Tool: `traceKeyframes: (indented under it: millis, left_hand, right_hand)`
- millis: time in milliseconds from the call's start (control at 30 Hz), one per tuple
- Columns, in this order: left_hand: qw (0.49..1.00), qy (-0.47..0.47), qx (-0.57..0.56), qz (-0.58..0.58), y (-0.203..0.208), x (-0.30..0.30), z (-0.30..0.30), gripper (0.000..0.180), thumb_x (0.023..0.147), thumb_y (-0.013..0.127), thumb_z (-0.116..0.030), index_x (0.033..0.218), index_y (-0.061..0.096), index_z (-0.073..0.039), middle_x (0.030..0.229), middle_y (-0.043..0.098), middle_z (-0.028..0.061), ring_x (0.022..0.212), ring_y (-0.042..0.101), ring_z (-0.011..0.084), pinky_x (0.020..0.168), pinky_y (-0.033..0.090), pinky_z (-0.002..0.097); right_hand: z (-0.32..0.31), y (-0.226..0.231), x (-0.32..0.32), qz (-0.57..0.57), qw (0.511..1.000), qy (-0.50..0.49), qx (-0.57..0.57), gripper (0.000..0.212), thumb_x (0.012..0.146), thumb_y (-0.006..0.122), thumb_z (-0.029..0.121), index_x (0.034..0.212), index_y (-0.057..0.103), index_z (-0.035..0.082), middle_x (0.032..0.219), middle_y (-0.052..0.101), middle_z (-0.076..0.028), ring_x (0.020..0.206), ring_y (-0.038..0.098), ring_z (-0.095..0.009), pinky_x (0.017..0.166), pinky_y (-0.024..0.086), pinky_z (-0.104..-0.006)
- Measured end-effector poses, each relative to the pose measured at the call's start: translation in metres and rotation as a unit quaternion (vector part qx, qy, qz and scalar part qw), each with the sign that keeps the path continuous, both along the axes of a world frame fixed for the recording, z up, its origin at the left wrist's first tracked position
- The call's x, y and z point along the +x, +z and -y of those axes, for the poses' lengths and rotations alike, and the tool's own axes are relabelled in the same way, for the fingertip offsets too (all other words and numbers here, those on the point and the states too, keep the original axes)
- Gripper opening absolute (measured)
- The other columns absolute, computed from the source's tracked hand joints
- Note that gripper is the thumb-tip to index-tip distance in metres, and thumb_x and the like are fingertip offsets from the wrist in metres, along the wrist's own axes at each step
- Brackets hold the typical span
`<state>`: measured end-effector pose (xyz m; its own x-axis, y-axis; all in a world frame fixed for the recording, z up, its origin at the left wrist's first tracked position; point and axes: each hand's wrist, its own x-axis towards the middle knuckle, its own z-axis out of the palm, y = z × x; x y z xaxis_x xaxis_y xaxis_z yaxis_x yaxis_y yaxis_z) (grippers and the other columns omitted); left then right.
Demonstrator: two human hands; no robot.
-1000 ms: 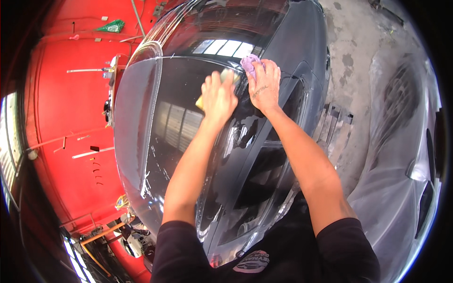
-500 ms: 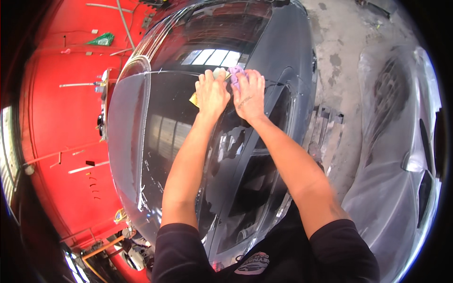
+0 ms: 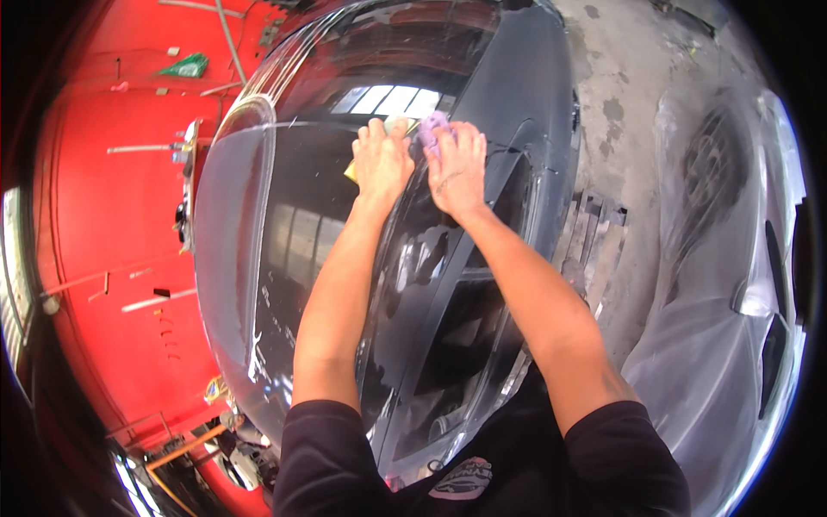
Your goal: The person applies a transparent film to the rear windshield of a black car. Using a yellow squeegee in the right hand and a purple cloth in the left, they smooth the film from the center outward, removing bubbles and excess liquid. The process continues across the entire glass surface, with the person repositioning to cover different areas.
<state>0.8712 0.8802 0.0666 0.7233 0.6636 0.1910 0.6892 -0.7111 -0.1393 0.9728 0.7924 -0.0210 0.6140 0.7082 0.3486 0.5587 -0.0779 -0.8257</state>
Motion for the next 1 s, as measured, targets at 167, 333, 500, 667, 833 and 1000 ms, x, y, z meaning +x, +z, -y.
traceKeyframes:
  millis: [167, 333, 500, 667, 833, 1000]
  left_hand:
    - [0.998, 0.0, -0.053, 0.034, 0.027, -0.108, 0.106, 0.055, 0.094, 0.078, -0.009, 0.147, 0.069, -0.01, 0.132, 0.062, 0.0243, 0.114, 0.061, 0.0432, 0.102, 0.049, 0.0515]
    - [0.999, -0.015, -0.038, 0.03, 0.031, -0.119, 0.105, 0.056, 0.091, 0.078, -0.007, 0.146, 0.07, -0.009, 0.129, 0.062, 0.025, 0.111, 0.06, 0.0433, 0.096, 0.049, 0.0527]
    - [0.999, 0.018, -0.014, 0.033, 0.016, -0.051, 0.041, 0.05, 0.093, 0.077, -0.01, 0.143, 0.07, -0.01, 0.115, 0.064, 0.0207, 0.103, 0.062, 0.0412, 0.086, 0.049, 0.0549]
    - [0.996, 0.004, -0.065, 0.058, 0.038, -0.175, 0.154, 0.058, 0.089, 0.08, -0.008, 0.146, 0.071, -0.01, 0.128, 0.063, 0.0287, 0.113, 0.062, 0.0444, 0.1, 0.048, 0.0539]
    - [0.998, 0.018, -0.059, 0.027, 0.037, -0.174, 0.148, 0.066, 0.086, 0.081, -0.004, 0.15, 0.068, -0.013, 0.129, 0.061, 0.0269, 0.112, 0.06, 0.0444, 0.095, 0.049, 0.0536]
    - [0.997, 0.01, -0.035, 0.065, 0.026, -0.091, 0.071, 0.053, 0.092, 0.077, -0.006, 0.144, 0.069, -0.011, 0.127, 0.062, 0.0243, 0.105, 0.06, 0.043, 0.09, 0.048, 0.0534]
  right_hand:
    - [0.007, -0.011, 0.008, 0.009, 1.0, -0.022, -0.018, 0.044, 0.1, 0.072, 0.021, 0.141, 0.063, 0.009, 0.146, 0.054, -0.021, 0.145, 0.045, -0.047, 0.125, 0.032, -0.0663]
    - [0.006, -0.006, 0.0, 0.025, 0.999, -0.029, 0.011, 0.042, 0.098, 0.074, 0.02, 0.137, 0.065, 0.007, 0.141, 0.057, -0.022, 0.139, 0.049, -0.045, 0.121, 0.036, -0.062]
    - [0.003, -0.004, -0.009, 0.016, 1.0, -0.01, -0.008, 0.042, 0.102, 0.07, 0.027, 0.14, 0.065, 0.01, 0.146, 0.056, -0.02, 0.144, 0.047, -0.043, 0.126, 0.033, -0.0624]
    - [0.001, -0.012, 0.009, 0.025, 0.999, -0.033, -0.006, 0.039, 0.103, 0.071, 0.027, 0.138, 0.066, 0.01, 0.143, 0.058, -0.02, 0.142, 0.048, -0.042, 0.124, 0.033, -0.0599]
    - [0.003, -0.015, -0.002, 0.031, 0.999, -0.029, 0.004, 0.04, 0.102, 0.072, 0.027, 0.137, 0.066, 0.009, 0.142, 0.057, -0.02, 0.142, 0.048, -0.043, 0.123, 0.034, -0.0601]
    - [0.001, -0.01, -0.007, 0.042, 0.999, -0.016, 0.025, 0.04, 0.101, 0.073, 0.026, 0.137, 0.068, 0.008, 0.141, 0.06, -0.02, 0.139, 0.051, -0.042, 0.121, 0.037, -0.0572]
